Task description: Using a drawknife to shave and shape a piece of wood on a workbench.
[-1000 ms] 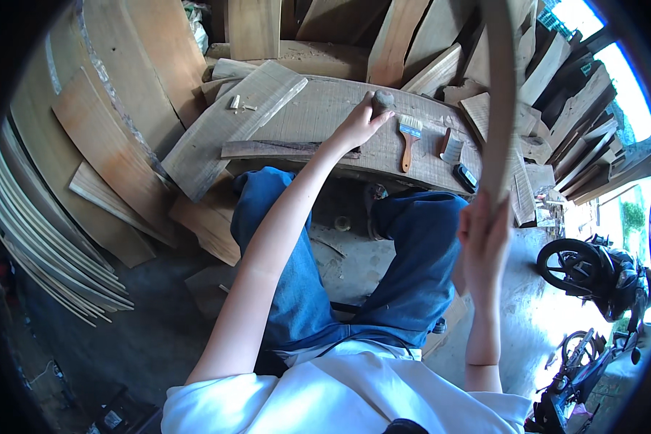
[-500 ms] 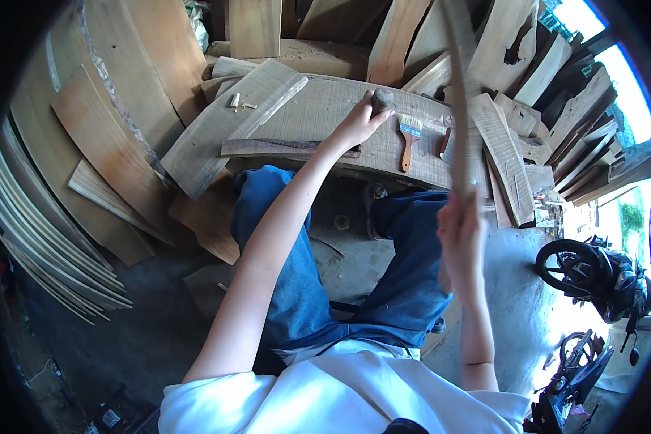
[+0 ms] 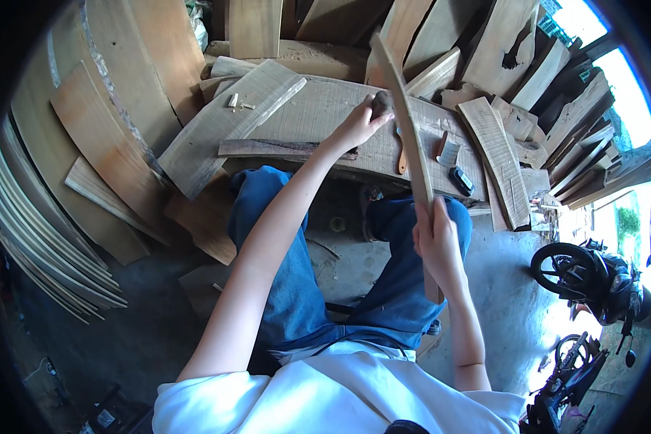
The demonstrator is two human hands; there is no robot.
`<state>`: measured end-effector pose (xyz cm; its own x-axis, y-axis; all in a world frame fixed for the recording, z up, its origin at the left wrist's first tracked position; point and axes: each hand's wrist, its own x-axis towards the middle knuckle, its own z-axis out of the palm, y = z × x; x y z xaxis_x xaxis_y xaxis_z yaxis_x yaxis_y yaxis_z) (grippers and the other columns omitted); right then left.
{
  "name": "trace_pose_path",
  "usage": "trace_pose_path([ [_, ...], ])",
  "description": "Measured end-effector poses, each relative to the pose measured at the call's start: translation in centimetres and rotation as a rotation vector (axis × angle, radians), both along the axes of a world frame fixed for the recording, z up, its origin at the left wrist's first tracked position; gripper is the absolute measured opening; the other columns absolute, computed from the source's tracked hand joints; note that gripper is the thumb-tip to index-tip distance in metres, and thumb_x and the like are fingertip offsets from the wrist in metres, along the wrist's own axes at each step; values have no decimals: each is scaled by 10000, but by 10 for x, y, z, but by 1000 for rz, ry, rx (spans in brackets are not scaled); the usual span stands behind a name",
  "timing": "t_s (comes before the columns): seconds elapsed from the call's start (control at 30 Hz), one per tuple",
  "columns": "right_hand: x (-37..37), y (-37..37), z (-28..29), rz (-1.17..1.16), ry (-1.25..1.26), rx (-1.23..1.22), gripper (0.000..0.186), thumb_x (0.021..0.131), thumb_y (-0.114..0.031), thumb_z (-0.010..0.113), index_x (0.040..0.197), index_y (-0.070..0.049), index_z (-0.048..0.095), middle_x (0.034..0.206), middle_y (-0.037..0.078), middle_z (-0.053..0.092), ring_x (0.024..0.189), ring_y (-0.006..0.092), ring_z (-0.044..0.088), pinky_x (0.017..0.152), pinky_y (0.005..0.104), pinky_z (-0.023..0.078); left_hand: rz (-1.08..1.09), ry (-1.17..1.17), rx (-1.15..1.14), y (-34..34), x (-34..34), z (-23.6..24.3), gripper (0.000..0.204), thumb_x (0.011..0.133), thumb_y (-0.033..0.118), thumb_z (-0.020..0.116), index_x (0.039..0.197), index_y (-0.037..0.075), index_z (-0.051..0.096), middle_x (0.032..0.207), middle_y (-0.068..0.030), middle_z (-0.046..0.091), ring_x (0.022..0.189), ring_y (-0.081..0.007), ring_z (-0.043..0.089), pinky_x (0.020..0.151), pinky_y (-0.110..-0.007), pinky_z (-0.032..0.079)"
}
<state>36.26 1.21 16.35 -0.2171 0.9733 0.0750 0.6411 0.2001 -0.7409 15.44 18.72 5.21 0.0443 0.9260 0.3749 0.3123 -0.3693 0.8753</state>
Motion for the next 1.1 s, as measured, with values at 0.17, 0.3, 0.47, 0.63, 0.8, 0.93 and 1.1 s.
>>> trace_pose_path([
  [0.17, -4, -11, 44, -77, 282, -33, 169, 961, -190, 459, 889, -38, 439, 550, 25, 477, 461, 69, 445, 395, 216, 328, 9, 6, -51, -5, -2, -1, 470, 863, 342, 614, 1133, -8, 456, 1041, -183, 588, 961, -272, 563, 876, -341, 416],
  [0.3, -16, -13, 50, -100, 352, 156, 135, 965, -172, 439, 965, -39, 421, 593, 18, 484, 472, 64, 436, 405, 211, 330, 16, -39, -35, -2, -10, -9, 457, 858, 323, 624, 1103, -25, 458, 981, -162, 596, 898, -250, 559, 848, -337, 426],
  [0.47, 0, -7, 11, 31, 155, -327, 126, 957, -154, 449, 953, -28, 453, 587, 42, 494, 483, 85, 452, 426, 233, 363, -8, -21, -94, 1, 3, -4, 427, 860, 314, 623, 1085, -12, 465, 975, -157, 599, 893, -248, 559, 845, -335, 423],
  [0.63, 0, -30, 48, -37, 353, -27, 98, 958, -130, 446, 960, -33, 438, 632, 6, 479, 523, 36, 417, 445, 183, 327, 22, -11, -60, -2, -3, -3, 507, 854, 351, 623, 1154, -21, 454, 1047, -189, 596, 973, -264, 562, 891, -338, 413],
  [0.8, -1, -21, 17, -89, 353, 201, 90, 957, -114, 430, 981, -29, 412, 603, 29, 476, 488, 82, 425, 420, 231, 335, 0, -29, -24, -1, 3, -1, 508, 854, 355, 622, 1147, -24, 453, 1033, -186, 596, 969, -263, 563, 883, -341, 417],
  [0.93, 6, -27, 8, -8, 122, -206, 129, 952, -153, 462, 952, -28, 431, 578, 72, 485, 482, 127, 456, 440, 294, 376, -34, 16, -78, -3, 0, 0, 517, 863, 352, 610, 1173, -21, 432, 1070, -187, 578, 1001, -262, 550, 899, -350, 409],
  [1.1, 9, -42, 54, -127, 355, -48, 129, 964, -177, 449, 974, -50, 431, 608, 3, 479, 513, 36, 420, 424, 199, 335, 13, 13, -88, -8, -3, 4, 534, 858, 363, 614, 1182, -21, 432, 1088, -190, 574, 1023, -267, 541, 914, -349, 405],
])
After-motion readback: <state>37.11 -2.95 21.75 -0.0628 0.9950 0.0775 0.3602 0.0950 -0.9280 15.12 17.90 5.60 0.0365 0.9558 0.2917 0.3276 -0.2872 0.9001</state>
